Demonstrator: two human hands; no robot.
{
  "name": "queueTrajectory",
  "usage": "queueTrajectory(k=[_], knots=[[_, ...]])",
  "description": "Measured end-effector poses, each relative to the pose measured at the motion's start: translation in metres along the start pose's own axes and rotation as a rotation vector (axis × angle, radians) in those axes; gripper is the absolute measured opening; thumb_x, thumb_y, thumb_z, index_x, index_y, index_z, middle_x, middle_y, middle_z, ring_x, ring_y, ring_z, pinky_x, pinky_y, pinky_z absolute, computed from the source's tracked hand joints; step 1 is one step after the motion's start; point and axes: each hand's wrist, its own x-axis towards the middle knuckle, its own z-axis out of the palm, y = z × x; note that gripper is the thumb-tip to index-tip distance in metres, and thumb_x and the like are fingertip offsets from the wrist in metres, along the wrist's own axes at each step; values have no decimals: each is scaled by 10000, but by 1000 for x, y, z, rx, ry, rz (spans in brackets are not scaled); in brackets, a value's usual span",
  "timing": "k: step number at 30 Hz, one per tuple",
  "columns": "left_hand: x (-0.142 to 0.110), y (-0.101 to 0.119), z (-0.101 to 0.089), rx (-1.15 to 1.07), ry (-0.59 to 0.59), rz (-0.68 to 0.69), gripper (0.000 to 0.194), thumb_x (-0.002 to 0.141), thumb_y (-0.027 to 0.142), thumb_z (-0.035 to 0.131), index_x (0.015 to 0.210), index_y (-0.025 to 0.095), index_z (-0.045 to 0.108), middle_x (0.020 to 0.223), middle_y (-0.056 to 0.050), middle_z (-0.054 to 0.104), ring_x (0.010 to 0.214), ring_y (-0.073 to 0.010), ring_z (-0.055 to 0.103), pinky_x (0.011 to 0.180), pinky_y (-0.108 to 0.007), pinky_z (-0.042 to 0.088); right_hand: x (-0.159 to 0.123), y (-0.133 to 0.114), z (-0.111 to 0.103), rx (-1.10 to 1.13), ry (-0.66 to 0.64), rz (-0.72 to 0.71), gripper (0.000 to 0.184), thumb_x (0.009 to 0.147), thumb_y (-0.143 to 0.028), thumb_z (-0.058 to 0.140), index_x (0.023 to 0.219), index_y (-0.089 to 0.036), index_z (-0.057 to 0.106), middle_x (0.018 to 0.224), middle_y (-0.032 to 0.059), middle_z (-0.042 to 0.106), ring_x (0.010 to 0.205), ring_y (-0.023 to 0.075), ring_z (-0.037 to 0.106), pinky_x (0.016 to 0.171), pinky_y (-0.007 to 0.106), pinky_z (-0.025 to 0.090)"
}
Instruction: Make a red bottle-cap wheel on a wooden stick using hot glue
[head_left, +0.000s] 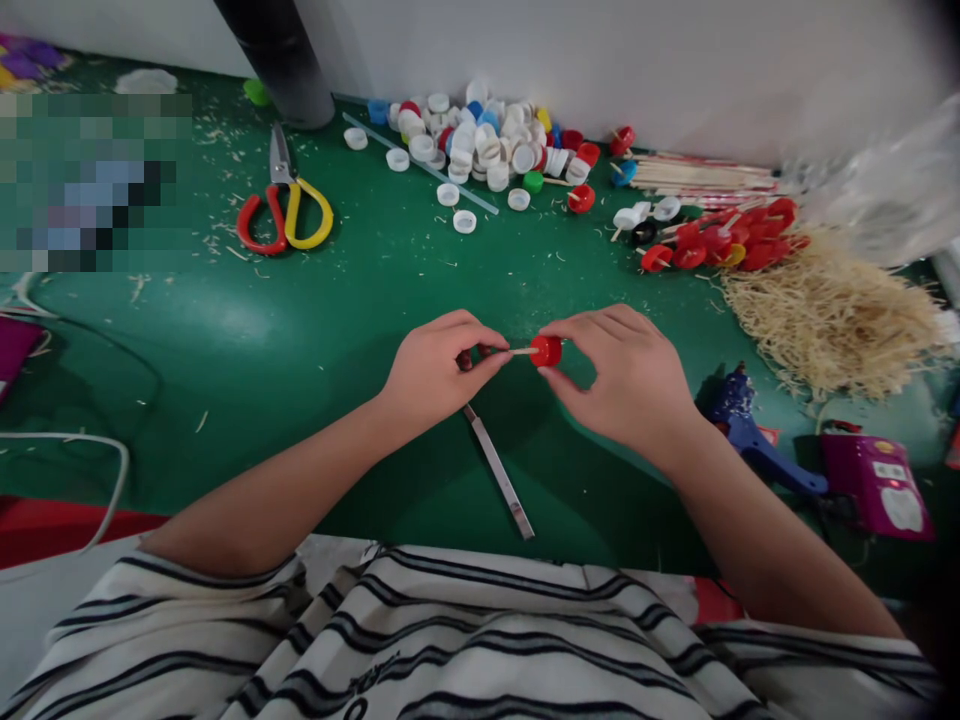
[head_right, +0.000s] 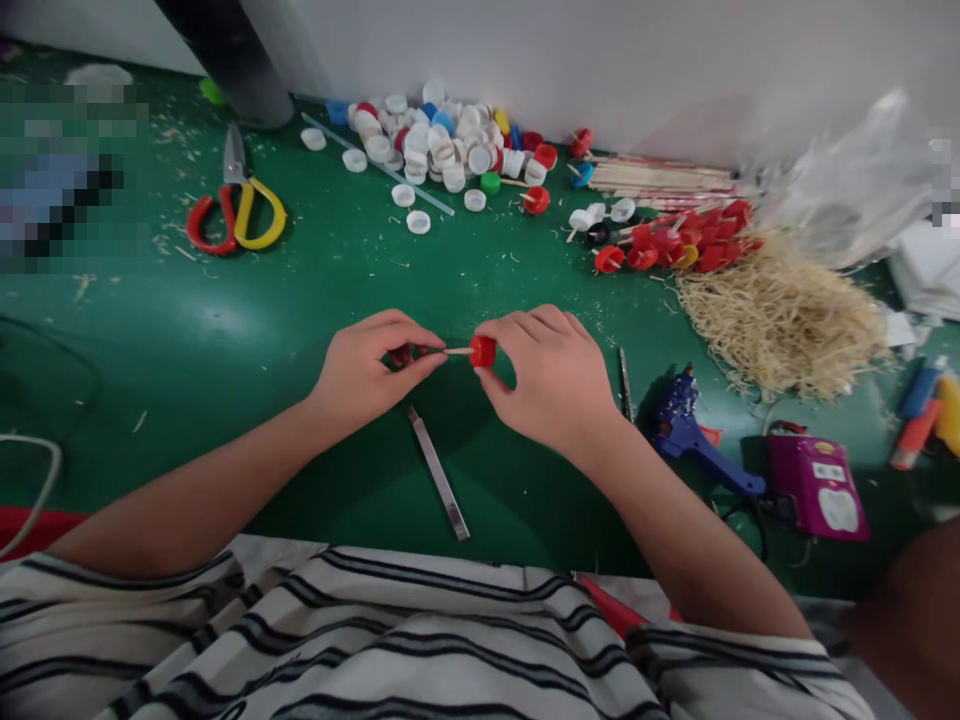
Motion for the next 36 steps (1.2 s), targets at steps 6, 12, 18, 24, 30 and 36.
queueTrajectory(k=[6,12,18,24,30,36], knots=[[0,2,1,-6,-13,-11,116,922,267,729,945,210,828,885,-20,771,633,-84,591,624,-224,492,-1,0,2,9,-6,7,165,928,-244,656,1080,-263,719,1070,60,811,1019,302,697,928,459,510],[-1,2,2,3,-29,-2,113,930,272,726,947,214,821,878,-17,762,642,-88,596,629,-233,479,-1,-1,3,16,-8,17,192,926,-241,645,1097,-266,727,1079,70,806,1034,308,690,928,463,503],[-1,1,4,-28,-30,13,100,928,263,733,941,206,814,874,-15,758,652,-87,598,644,-231,484,-3,-2,4,13,-23,-2,183,939,-245,635,1104,-261,714,1096,69,803,1045,304,690,928,459,497],[-2,2,3,-18,-45,8,113,930,280,734,952,206,817,898,-27,769,680,-100,624,654,-235,501,-3,-3,5,14,-37,-21,176,945,-244,642,1109,-252,708,1100,68,804,1044,302,691,922,459,498],[-3,3,3,-28,-48,13,111,931,278,726,951,203,806,908,-26,771,658,-93,602,656,-239,506,-3,-3,5,8,-35,-26,164,948,-262,652,1101,-247,710,1091,62,806,1028,304,699,927,456,505],[-3,1,5,-52,-42,12,107,932,280,731,953,199,797,905,-21,753,653,-86,592,645,-232,495,-3,-3,5,10,-36,-16,168,939,-254,655,1093,-241,722,1092,70,808,1029,310,700,926,463,506]])
